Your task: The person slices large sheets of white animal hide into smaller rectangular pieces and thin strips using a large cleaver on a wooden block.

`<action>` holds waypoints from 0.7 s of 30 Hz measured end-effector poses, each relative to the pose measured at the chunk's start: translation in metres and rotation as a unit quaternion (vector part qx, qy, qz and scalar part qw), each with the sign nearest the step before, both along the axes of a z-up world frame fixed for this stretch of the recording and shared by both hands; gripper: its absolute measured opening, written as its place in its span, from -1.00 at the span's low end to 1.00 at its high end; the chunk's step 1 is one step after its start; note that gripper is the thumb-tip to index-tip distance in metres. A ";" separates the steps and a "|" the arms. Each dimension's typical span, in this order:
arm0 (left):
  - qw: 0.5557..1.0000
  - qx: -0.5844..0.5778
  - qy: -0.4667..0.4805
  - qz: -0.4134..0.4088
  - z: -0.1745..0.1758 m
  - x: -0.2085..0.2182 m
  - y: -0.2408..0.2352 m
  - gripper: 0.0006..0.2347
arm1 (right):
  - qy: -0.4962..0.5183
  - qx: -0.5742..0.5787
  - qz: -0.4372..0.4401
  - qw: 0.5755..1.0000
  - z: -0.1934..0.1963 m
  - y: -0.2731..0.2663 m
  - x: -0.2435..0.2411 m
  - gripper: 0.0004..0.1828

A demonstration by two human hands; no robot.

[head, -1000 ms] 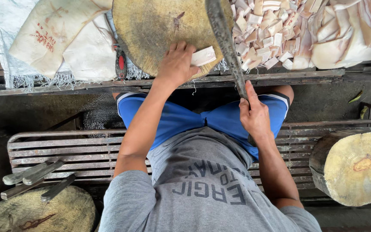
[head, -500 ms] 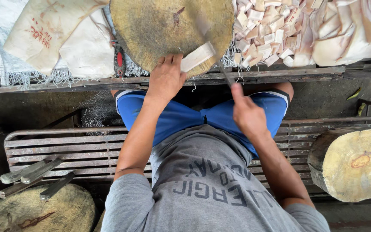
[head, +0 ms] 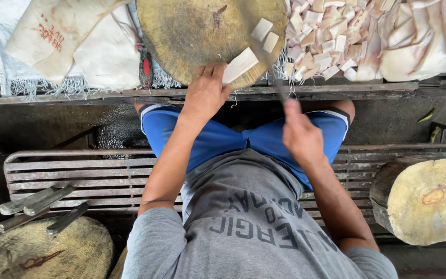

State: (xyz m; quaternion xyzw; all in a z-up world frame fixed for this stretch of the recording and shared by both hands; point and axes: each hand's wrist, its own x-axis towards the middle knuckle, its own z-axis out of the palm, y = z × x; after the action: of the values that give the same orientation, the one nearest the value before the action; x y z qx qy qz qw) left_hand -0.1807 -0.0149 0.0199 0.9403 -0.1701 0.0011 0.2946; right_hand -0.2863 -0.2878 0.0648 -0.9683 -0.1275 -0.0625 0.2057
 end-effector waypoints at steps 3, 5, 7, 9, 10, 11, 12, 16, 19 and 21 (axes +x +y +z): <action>1.000 0.018 -0.011 -0.002 0.001 -0.002 0.003 -0.60 | 0.034 -0.014 0.005 0.999 0.000 -0.004 0.000 -0.29; 1.000 0.012 -0.008 0.005 -0.001 -0.004 0.002 -0.61 | -0.004 0.065 -0.006 0.998 0.008 -0.015 -0.011 -0.29; 1.000 -0.004 0.001 0.013 -0.004 -0.002 -0.001 -0.63 | -0.019 0.136 -0.021 0.990 0.014 -0.025 -0.021 -0.27; 1.000 -0.005 -0.020 0.002 -0.006 0.004 -0.003 -0.62 | -0.049 0.202 -0.055 0.977 0.013 -0.029 -0.027 -0.32; 1.000 -0.005 -0.028 -0.003 -0.008 0.003 -0.002 -0.62 | -0.061 0.236 -0.072 0.967 0.010 -0.027 -0.031 -0.34; 1.000 -0.008 -0.030 -0.004 -0.009 0.004 -0.002 -0.61 | -0.052 0.211 -0.086 0.972 0.003 -0.022 -0.029 -0.33; 0.999 -0.010 -0.032 -0.004 -0.009 0.005 -0.002 -0.61 | -0.044 0.186 -0.101 0.976 -0.006 -0.015 -0.025 -0.31; 1.000 -0.011 -0.013 0.005 -0.007 0.004 -0.003 -0.62 | 0.098 -0.051 0.012 0.994 -0.020 0.002 -0.011 -0.25; 1.000 -0.014 -0.015 0.007 -0.007 0.002 -0.002 -0.62 | 0.004 0.046 0.006 0.999 -0.007 -0.004 -0.011 -0.30; 1.000 -0.024 -0.007 0.015 -0.006 0.001 -0.003 -0.62 | 0.050 0.107 -0.047 0.992 0.009 -0.013 -0.018 -0.33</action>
State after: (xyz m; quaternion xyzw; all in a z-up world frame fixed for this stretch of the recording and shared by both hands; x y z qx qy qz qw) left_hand -0.1793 -0.0183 0.0134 0.9352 -0.1584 0.0162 0.3162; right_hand -0.3046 -0.3009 0.0733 -0.9475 -0.0635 -0.0368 0.3113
